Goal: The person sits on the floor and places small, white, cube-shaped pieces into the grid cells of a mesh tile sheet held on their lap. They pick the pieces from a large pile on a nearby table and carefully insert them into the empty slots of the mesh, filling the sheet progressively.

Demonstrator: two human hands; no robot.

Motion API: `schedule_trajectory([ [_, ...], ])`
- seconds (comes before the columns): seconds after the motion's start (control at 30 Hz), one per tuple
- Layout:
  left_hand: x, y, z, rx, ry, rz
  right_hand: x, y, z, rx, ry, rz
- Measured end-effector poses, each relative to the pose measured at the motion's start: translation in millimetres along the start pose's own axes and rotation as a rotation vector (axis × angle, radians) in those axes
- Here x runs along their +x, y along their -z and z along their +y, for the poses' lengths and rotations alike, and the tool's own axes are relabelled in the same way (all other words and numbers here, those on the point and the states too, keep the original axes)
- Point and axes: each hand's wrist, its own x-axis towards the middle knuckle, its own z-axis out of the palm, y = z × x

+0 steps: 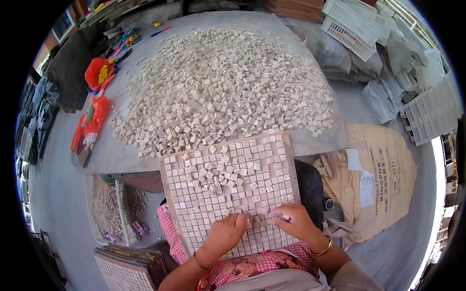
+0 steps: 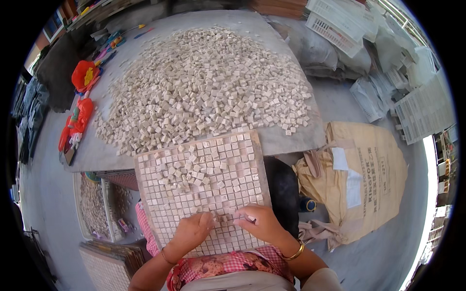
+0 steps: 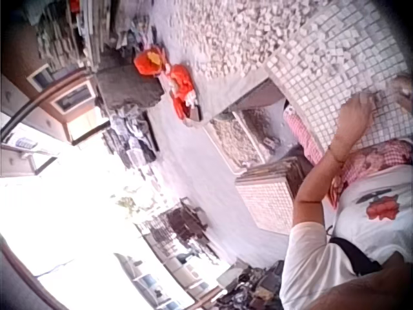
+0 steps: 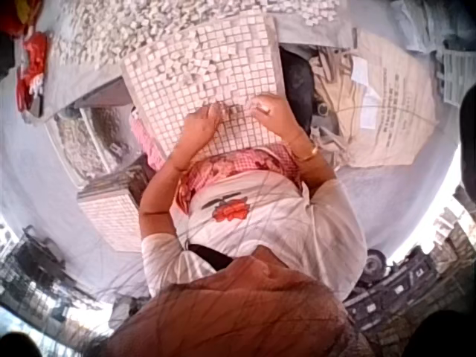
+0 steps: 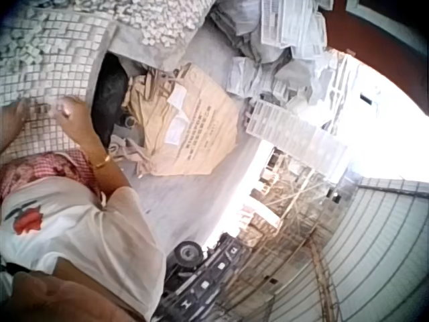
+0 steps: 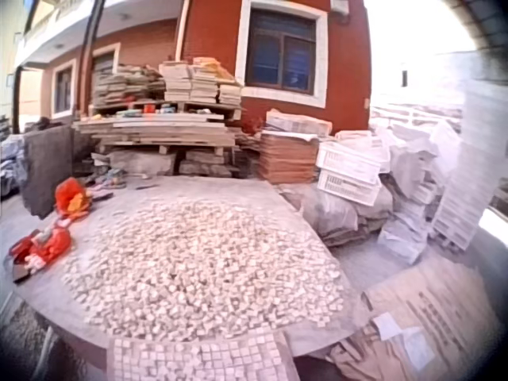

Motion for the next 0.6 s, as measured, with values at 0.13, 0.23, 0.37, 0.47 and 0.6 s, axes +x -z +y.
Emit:
schedule_trajectory([
  [0.13, -20, 9, 1, -1.307, 0.331, 0.134, -15, 12, 16, 0.924, -0.370, -0.105],
  [0.23, -32, 5, 8, -1.908, 0.376, 0.167, -10, 10, 10, 1.161, -0.402, 0.055],
  [0.37, -34, -18, 31, -2.200, 0.458, 0.065, -8, -5, -18, 1.134, -0.253, -0.044],
  [0.47, -28, -20, 44, -2.354, 0.804, -0.105, -16, -25, -45, 0.829, 0.002, -0.187],
  [0.6, -39, -36, 46, -2.056, 0.796, -0.176, -13, -43, -56, 0.232, 0.429, -0.113],
])
